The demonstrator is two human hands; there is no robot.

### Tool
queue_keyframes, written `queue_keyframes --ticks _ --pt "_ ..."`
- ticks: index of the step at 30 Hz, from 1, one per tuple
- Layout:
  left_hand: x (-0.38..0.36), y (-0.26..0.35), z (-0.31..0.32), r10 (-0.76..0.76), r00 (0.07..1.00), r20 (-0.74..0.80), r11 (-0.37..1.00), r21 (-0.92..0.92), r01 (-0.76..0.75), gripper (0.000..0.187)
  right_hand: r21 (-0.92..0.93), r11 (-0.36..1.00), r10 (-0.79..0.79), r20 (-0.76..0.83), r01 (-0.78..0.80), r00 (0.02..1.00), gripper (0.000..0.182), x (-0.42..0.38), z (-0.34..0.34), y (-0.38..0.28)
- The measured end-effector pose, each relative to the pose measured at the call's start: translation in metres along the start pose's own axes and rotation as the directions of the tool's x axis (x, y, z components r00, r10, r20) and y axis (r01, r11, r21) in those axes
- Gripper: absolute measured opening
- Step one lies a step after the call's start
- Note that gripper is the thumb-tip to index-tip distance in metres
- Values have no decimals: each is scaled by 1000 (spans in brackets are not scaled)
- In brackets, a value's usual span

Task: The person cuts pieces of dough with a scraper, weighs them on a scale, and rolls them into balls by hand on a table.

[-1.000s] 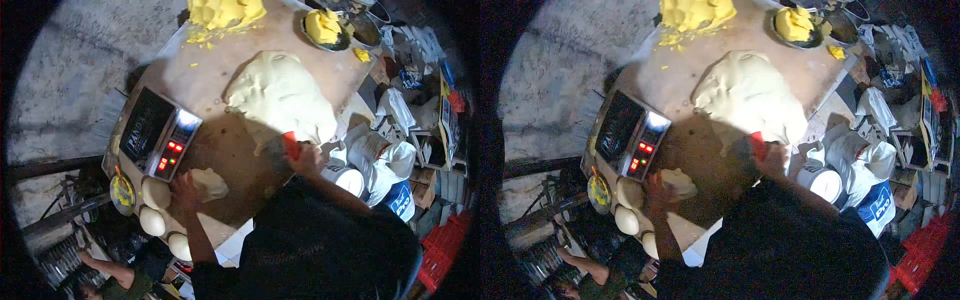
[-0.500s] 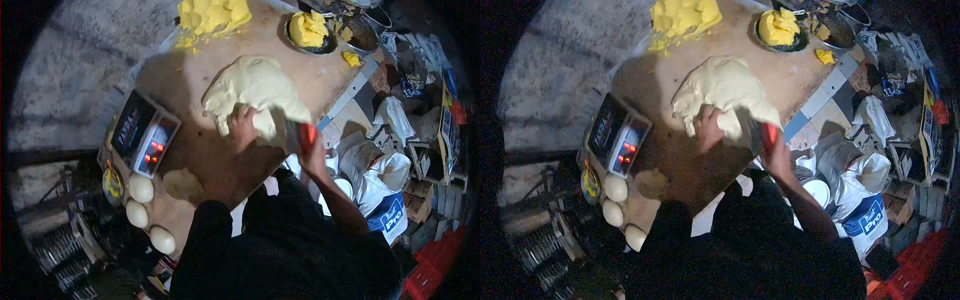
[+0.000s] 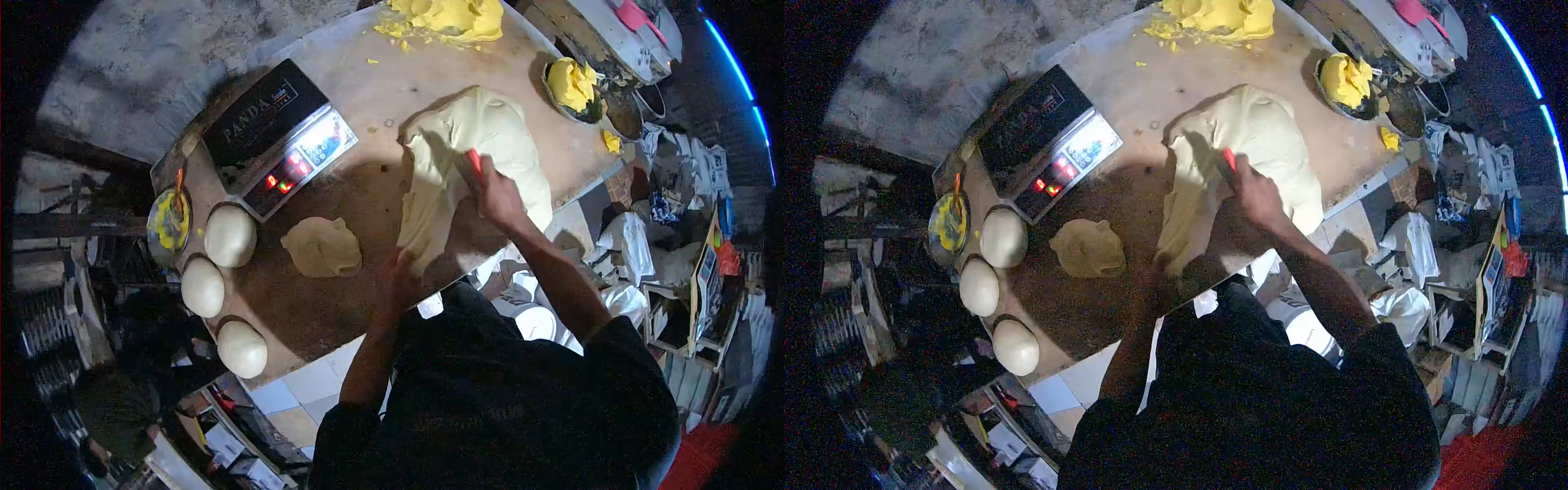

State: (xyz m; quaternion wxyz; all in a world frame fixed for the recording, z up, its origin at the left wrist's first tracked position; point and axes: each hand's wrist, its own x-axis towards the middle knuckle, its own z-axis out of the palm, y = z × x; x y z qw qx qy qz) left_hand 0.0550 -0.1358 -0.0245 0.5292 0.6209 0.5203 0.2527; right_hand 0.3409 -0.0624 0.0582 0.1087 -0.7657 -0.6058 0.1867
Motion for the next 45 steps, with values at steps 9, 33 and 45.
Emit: queue_keyframes --ticks 9,33,45 --pt "25 83 -26 433 889 -153 695 684 -221 119 -83 997 15 211 3 977 73 -57 9 22" --pt "121 222 -208 523 844 -119 607 747 -272 54 -269 743 -614 92 613 784 38 106 54 -30" --pt "335 116 -351 661 745 93 480 711 -514 61 93 930 -347 -108 357 932 42 1 52 -42"
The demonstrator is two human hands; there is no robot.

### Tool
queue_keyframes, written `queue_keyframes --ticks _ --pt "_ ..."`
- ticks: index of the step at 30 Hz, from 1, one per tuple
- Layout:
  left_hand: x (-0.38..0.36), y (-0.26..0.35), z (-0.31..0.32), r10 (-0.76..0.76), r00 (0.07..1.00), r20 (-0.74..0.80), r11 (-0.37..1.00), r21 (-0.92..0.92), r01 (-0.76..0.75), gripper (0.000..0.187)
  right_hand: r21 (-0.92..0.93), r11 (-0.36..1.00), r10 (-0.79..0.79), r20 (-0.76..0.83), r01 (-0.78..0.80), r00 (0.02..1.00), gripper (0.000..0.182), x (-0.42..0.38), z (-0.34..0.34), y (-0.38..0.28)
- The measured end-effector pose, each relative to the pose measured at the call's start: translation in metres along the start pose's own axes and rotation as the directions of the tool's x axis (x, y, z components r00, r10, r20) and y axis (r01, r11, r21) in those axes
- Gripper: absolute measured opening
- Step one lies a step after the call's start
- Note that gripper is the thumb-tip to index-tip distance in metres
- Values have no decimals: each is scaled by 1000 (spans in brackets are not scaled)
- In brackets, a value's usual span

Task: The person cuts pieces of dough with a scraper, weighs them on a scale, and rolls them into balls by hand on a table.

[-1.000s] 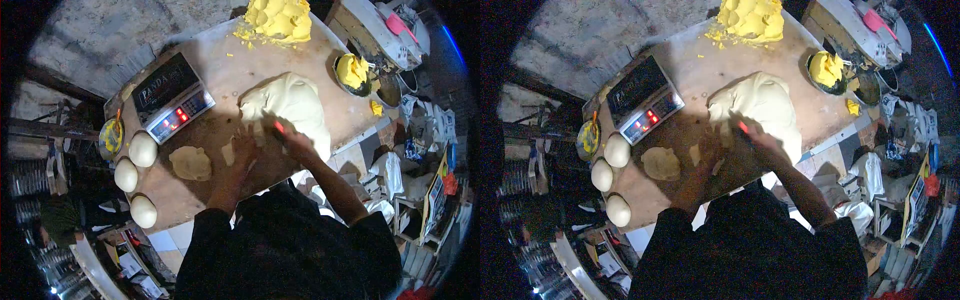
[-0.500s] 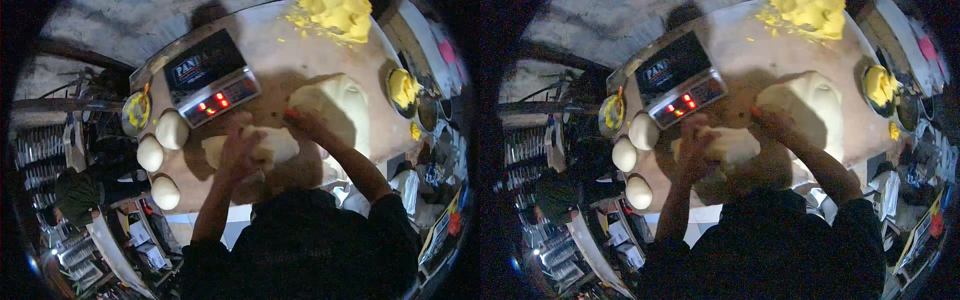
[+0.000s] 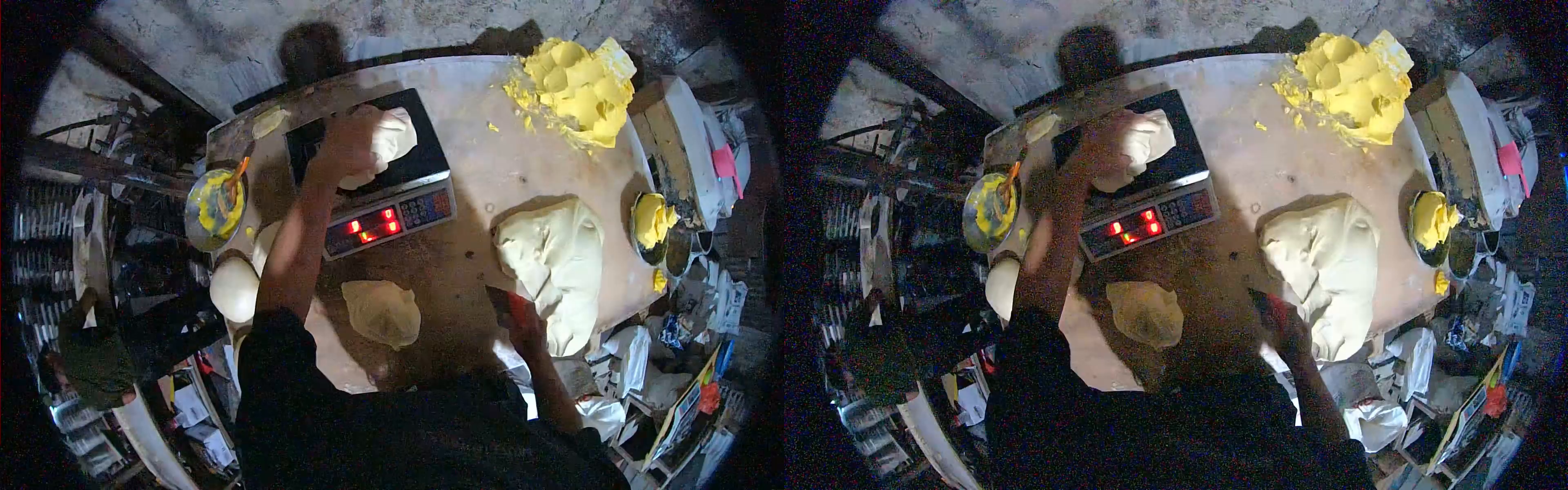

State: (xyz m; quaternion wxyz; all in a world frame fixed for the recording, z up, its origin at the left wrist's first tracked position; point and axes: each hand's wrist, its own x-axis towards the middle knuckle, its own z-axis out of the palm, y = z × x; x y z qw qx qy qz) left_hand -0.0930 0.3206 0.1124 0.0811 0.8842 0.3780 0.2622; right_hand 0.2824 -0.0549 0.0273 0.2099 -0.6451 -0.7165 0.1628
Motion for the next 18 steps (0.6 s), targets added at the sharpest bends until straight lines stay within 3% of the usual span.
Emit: queue_keyframes --ticks 2,4,6,7,8,9,10,11,12,14,15,16,18 --pt "7 25 -29 60 995 -75 970 241 -40 61 -225 974 -36 -42 26 998 45 -18 -11 -2" --pt "5 60 -35 -63 983 -171 966 238 103 56 39 922 384 51 -386 922 50 -49 -6 24" --pt "2 124 -16 -357 915 -188 934 -53 354 50 162 891 425 33 -424 905 52 -60 -16 33" --pt "-14 142 33 -272 960 -60 931 -267 248 35 223 871 443 28 -438 896 52 -65 -23 37" --pt "-30 160 80 -180 981 70 854 -485 191 22 152 782 596 105 -605 796 49 -60 -37 30" --pt "-47 181 142 30 992 120 695 -716 65 22 155 835 529 36 -528 848 49 -62 -41 36" --pt "-61 188 214 127 938 322 692 -706 148 27 152 880 460 -36 -450 887 48 -66 -42 44" --pt "-78 214 284 -114 909 402 652 -660 373 38 140 916 391 -107 -376 914 47 -72 -43 52" --pt "-85 245 330 -341 815 469 557 -598 577 52 196 900 414 -114 -388 903 48 -74 -45 57" --pt "-56 304 347 -756 634 160 566 -328 757 61 310 898 372 -151 -313 916 49 -75 -47 65" --pt "-49 310 357 -848 524 82 494 -240 836 52 366 890 352 -172 -272 920 49 -73 -50 65" --pt "-42 316 368 -916 400 2 394 -172 903 45 342 874 406 -124 -345 906 49 -73 -56 65" --pt "-58 291 368 -858 513 26 507 -114 854 39 286 827 511 -23 -484 859 49 -74 -76 52"
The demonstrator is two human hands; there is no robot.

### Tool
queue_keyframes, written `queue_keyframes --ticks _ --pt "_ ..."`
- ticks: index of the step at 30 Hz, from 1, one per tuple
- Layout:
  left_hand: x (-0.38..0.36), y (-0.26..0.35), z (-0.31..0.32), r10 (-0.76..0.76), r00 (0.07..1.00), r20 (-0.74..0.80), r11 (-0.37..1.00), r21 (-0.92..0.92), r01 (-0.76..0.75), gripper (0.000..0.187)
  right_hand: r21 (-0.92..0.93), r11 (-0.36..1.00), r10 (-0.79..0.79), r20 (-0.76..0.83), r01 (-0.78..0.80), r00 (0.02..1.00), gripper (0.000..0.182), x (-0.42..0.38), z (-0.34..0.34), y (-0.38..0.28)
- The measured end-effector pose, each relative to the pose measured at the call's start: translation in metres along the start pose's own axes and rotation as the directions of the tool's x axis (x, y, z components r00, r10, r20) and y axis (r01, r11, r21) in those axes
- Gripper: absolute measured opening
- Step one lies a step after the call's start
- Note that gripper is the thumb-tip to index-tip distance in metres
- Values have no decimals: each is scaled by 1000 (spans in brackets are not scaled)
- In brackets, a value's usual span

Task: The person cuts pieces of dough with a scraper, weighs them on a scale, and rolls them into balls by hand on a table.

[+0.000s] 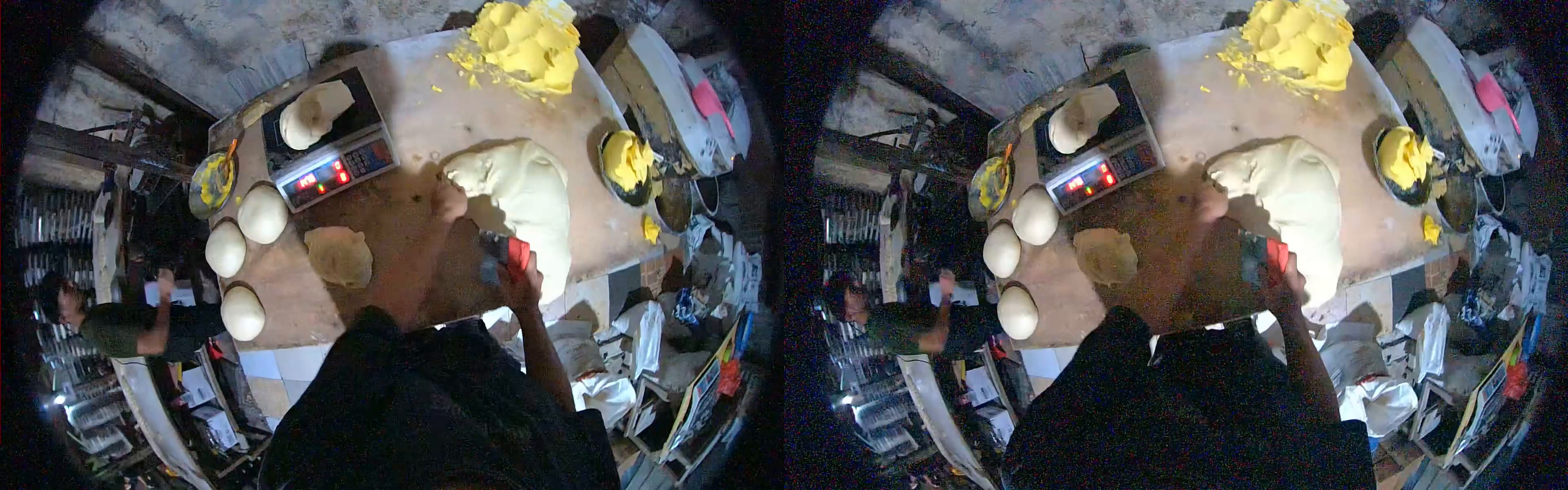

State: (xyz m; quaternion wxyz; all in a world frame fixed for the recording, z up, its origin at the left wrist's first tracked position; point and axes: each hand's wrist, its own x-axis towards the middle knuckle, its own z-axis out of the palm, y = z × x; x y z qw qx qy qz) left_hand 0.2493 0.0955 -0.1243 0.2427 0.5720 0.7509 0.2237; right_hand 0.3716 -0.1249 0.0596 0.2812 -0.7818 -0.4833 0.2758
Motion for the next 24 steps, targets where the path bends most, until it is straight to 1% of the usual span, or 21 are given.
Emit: queue_keyframes --ticks 1,2,3,4,5,7,8,9,11,12,13,14,15,17,18,19,20,21,22,24 --pt "6 -13 -2 62 998 19 998 28 -62 39 4 1000 -3 -26 3 1000 48 -6 -2 7" --pt "-1 -2 -53 95 993 67 995 -7 -95 39 13 1000 -12 -61 13 998 47 -8 -2 12" --pt "-1 4 -67 117 990 73 992 -50 -114 40 25 999 -24 -103 26 994 47 -6 2 16" --pt "-2 10 -80 139 987 79 987 -93 -132 41 110 984 -125 -134 140 983 48 -7 8 33" --pt "5 -1 -48 132 990 51 981 -150 -123 42 103 984 -128 -130 142 983 48 -11 9 33" --pt "16 -15 3 121 992 -39 983 -137 -125 47 71 985 -143 -138 154 980 48 -11 8 28" --pt "17 -19 27 118 989 -94 990 -61 -125 51 30 980 -188 -148 194 971 49 -10 8 27" --pt "12 -16 38 118 982 -145 993 15 -117 55 -13 973 -230 -152 230 961 49 -7 9 22" --pt "-10 -28 41 77 971 -226 970 -206 -125 58 -21 982 -189 -153 188 970 49 4 13 6" --pt "-28 -34 -12 46 997 -66 943 -326 -65 57 -25 992 -128 -101 126 987 50 12 16 -9" --pt "-47 -39 -69 13 995 96 907 -420 29 57 -27 997 -69 -53 68 996 50 23 19 -28" --pt "-58 -50 -94 -12 961 277 919 -376 120 58 -27 1000 -6 -6 6 1000 50 36 25 -42" --pt "-68 -62 -119 -37 893 449 933 -304 192 58 92 991 -99 35 96 994 47 54 48 -32" --pt "-82 -90 -114 -46 870 491 917 -324 231 58 28 955 -296 86 295 951 43 74 77 -43" --pt "-84 -85 -125 3 880 474 889 -405 215 57 -150 900 -392 126 408 911 42 77 83 -79" --pt "-84 -69 -144 51 890 454 852 -484 199 57 -271 846 -424 182 460 887 41 80 93 -94" --pt "-79 -69 -149 82 891 447 832 -523 186 55 -380 771 -453 238 512 859 41 84 102 -109" --pt "-75 -69 -155 114 891 439 810 -561 173 54 -436 735 -430 292 519 854 40 90 113 -113" --pt "-70 -78 -152 130 883 450 814 -557 164 52 -487 695 -403 345 529 847 40 96 124 -115" --pt "-59 -101 -146 166 864 476 827 -545 141 48 -585 603 -454 308 543 836 39 109 155 -97"
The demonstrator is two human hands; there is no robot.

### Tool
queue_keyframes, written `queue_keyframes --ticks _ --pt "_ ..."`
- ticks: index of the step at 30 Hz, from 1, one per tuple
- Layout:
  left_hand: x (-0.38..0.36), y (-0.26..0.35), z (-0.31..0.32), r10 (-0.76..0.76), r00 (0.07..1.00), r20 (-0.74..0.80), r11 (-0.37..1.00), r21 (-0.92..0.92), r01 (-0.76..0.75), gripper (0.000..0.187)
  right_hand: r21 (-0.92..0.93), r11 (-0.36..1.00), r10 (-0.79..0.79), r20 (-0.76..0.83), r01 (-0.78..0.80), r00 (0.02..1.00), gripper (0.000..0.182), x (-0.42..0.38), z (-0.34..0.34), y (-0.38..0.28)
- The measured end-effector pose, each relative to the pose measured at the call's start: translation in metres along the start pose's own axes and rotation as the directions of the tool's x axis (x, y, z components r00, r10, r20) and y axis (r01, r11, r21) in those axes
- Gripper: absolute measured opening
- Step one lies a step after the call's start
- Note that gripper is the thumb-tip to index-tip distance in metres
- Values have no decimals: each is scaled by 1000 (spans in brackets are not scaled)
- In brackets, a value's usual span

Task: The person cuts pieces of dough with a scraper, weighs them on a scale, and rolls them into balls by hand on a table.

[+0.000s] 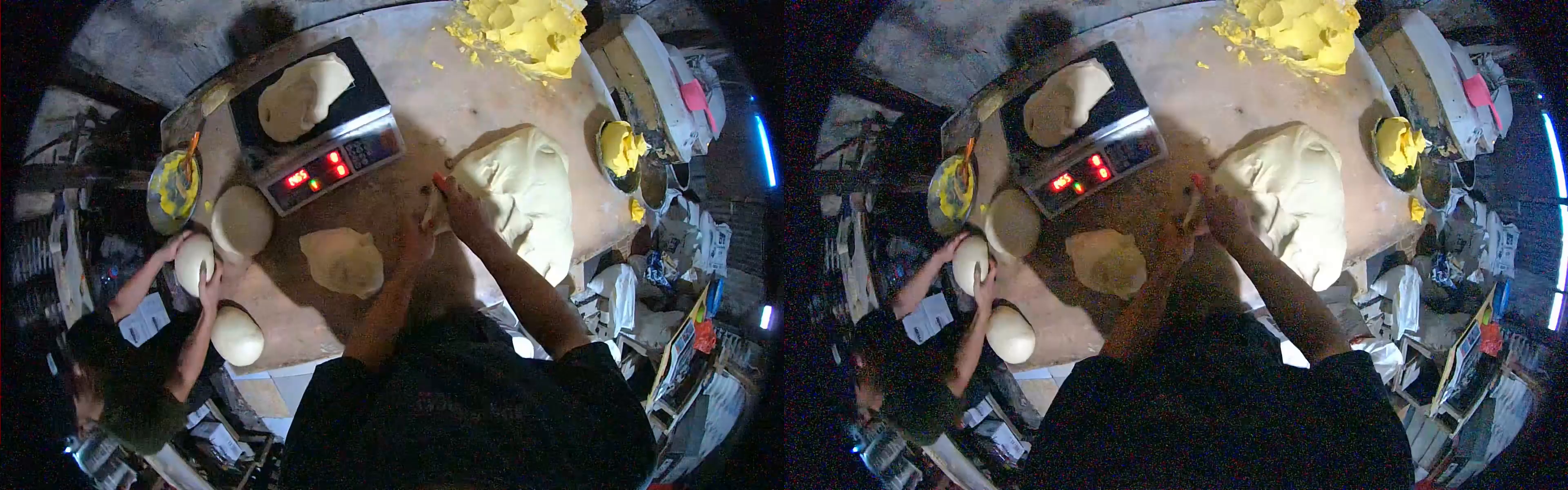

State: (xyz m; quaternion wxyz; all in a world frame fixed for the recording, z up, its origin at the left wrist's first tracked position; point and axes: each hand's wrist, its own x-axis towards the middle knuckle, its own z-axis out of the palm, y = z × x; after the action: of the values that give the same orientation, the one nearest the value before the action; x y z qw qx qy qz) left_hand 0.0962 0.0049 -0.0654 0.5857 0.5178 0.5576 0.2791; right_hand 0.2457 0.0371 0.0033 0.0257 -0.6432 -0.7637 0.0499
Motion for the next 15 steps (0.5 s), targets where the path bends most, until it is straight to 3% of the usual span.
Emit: queue_keyframes --ticks 1,2,5,6,7,8,9,10,11,12,15 --pt "7 -6 -9 13 1000 21 1000 15 -14 46 -68 998 -12 -37 10 999 39 7 17 2" --pt "16 0 -19 35 999 1 999 11 -35 42 -1 999 33 -7 -33 999 45 15 28 6" --pt "28 71 -56 106 984 -142 993 -32 -112 28 94 993 63 39 -66 997 60 30 33 22" --pt "30 111 -77 212 958 -193 975 -21 -220 24 66 997 28 30 -30 999 60 25 26 24" --pt "41 137 -101 312 918 -244 946 -4 -323 20 39 999 -8 24 7 1000 60 21 18 23" --pt "67 144 -118 475 814 -334 855 -44 -517 20 223 949 189 163 -223 968 59 28 -24 -1" --pt "94 152 -138 606 673 -424 722 -61 -689 21 200 956 185 160 -215 970 59 25 -23 -1" --pt "99 175 -167 510 741 -437 812 -41 -583 17 179 962 179 156 -206 971 59 22 -19 0" --pt "131 177 -189 643 577 -503 691 56 -721 20 161 967 172 147 -195 974 59 21 -18 1" --pt "156 162 -236 703 633 -324 701 471 -536 28 293 947 115 81 -134 990 57 19 -27 -1" --pt "142 157 -276 675 614 -408 608 780 -150 47 255 959 106 85 -125 991 50 18 -28 -2"
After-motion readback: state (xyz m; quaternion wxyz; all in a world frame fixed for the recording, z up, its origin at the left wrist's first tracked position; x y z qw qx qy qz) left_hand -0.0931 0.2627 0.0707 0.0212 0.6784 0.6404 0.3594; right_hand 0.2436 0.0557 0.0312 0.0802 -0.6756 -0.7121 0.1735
